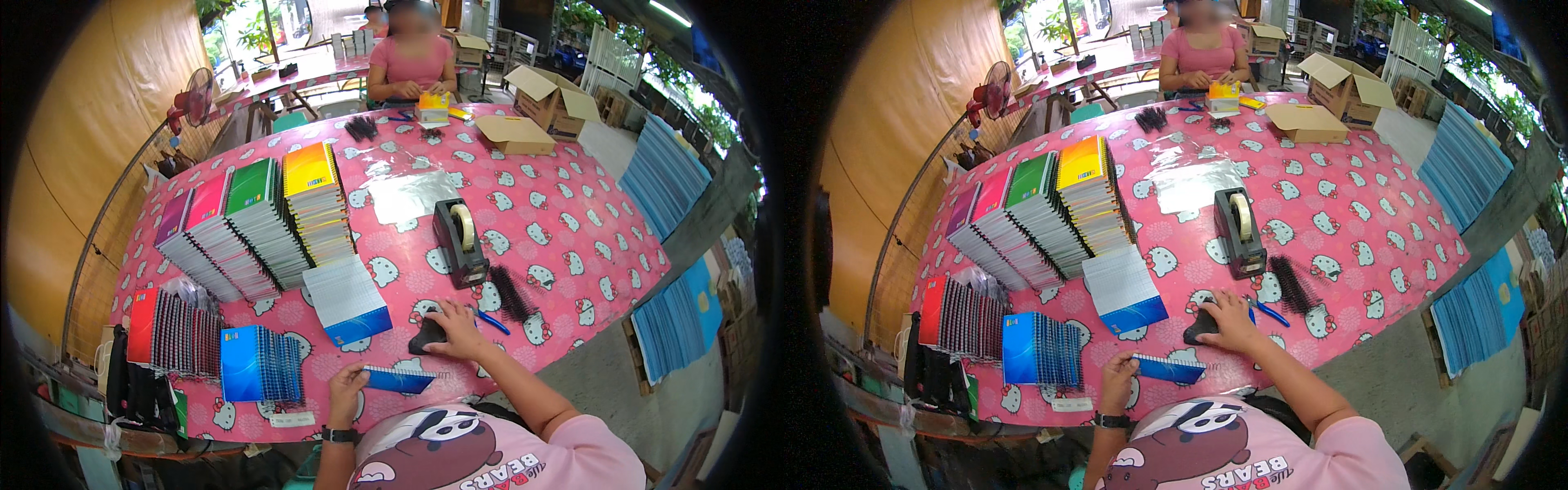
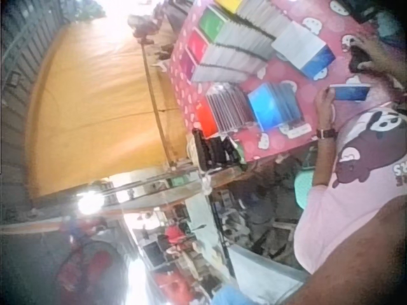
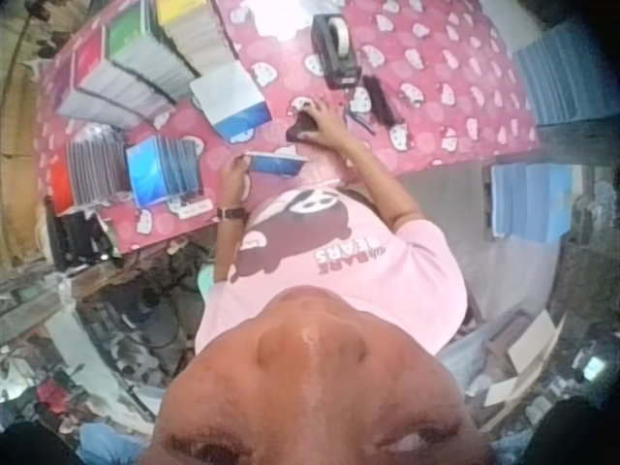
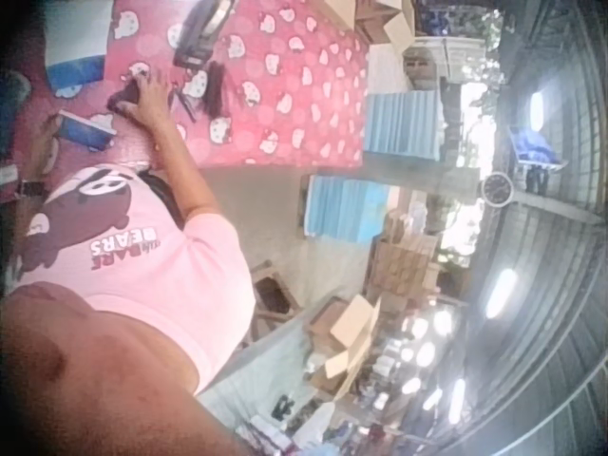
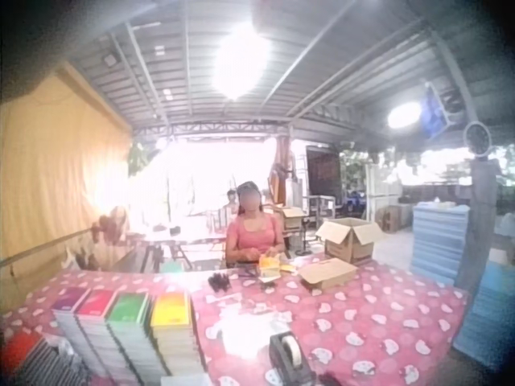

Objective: The person assembles notebooks by aligning paper stacks, applying a plastic spiral spine, and securing it with tape.

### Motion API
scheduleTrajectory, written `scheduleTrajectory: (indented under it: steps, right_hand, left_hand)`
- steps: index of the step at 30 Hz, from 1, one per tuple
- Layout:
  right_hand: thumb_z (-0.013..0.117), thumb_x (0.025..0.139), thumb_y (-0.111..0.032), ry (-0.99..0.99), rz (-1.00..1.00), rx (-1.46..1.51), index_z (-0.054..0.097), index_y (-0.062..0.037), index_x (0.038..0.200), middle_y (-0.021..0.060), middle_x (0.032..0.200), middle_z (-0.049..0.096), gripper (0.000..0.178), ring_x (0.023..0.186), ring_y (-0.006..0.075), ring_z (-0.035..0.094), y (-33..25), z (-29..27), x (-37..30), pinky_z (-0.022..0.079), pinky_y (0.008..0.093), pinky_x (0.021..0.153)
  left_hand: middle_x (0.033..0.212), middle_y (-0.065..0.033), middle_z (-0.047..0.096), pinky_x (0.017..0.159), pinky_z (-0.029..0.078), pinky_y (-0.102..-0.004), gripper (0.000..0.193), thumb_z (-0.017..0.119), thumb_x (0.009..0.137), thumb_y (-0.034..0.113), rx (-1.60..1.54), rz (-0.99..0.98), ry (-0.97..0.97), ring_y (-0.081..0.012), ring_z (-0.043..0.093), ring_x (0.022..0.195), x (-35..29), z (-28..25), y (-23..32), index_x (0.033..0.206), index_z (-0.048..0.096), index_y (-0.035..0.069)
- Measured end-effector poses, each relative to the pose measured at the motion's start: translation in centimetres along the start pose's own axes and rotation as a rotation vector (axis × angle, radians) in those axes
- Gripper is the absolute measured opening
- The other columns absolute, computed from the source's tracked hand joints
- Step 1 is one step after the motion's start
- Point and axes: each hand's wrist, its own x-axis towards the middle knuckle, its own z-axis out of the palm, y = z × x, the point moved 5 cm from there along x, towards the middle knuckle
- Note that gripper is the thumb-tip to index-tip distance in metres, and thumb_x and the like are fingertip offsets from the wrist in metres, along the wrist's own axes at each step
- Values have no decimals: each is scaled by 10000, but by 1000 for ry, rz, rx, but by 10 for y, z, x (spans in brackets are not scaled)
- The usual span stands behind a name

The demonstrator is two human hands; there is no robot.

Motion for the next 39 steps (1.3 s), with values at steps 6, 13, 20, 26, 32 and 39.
scheduleTrajectory:
  steps: [6,13,20,26,32,39]
  right_hand:
    - [748,700,-130,-28,-264,859,604,-49,1045,105,991,596,382,939,248,562,-105,-66,10,441,335,805]
    - [646,758,-18,201,-340,705,619,-31,987,121,823,570,231,745,251,566,-131,-101,13,462,323,651]
    - [656,773,-49,159,-264,772,617,-34,991,119,868,581,222,755,243,582,-133,-97,14,475,311,652]
    - [683,777,-92,121,-275,798,604,-27,983,93,834,549,229,736,202,578,-137,-101,15,470,293,645]
    - [712,774,-153,9,-235,866,560,-13,906,58,793,474,246,647,124,489,-136,-95,18,411,258,577]
    - [741,752,-153,-7,-204,927,563,-26,862,16,738,467,245,597,75,425,-140,-90,18,344,232,524]
  left_hand:
    - [934,-38,616,777,462,-234,177,628,832,29,243,53,27,-111,581,866,-7,49,67,1006,622,-7]
    - [893,-15,601,597,401,-172,168,647,808,-5,130,350,33,-48,528,757,-14,67,106,971,607,2]
    - [919,-43,617,652,439,-183,184,641,807,-26,111,383,22,-68,559,790,-16,63,106,986,601,-9]
    - [913,-75,623,738,461,-246,168,688,784,21,106,335,49,-116,576,823,-17,64,101,943,645,-14]
    - [867,-64,649,707,474,-240,164,699,762,8,259,465,90,-113,594,797,-25,62,102,922,665,4]
    - [894,-104,627,721,485,-242,130,653,767,-81,172,407,33,-138,601,819,-27,61,108,886,633,-35]
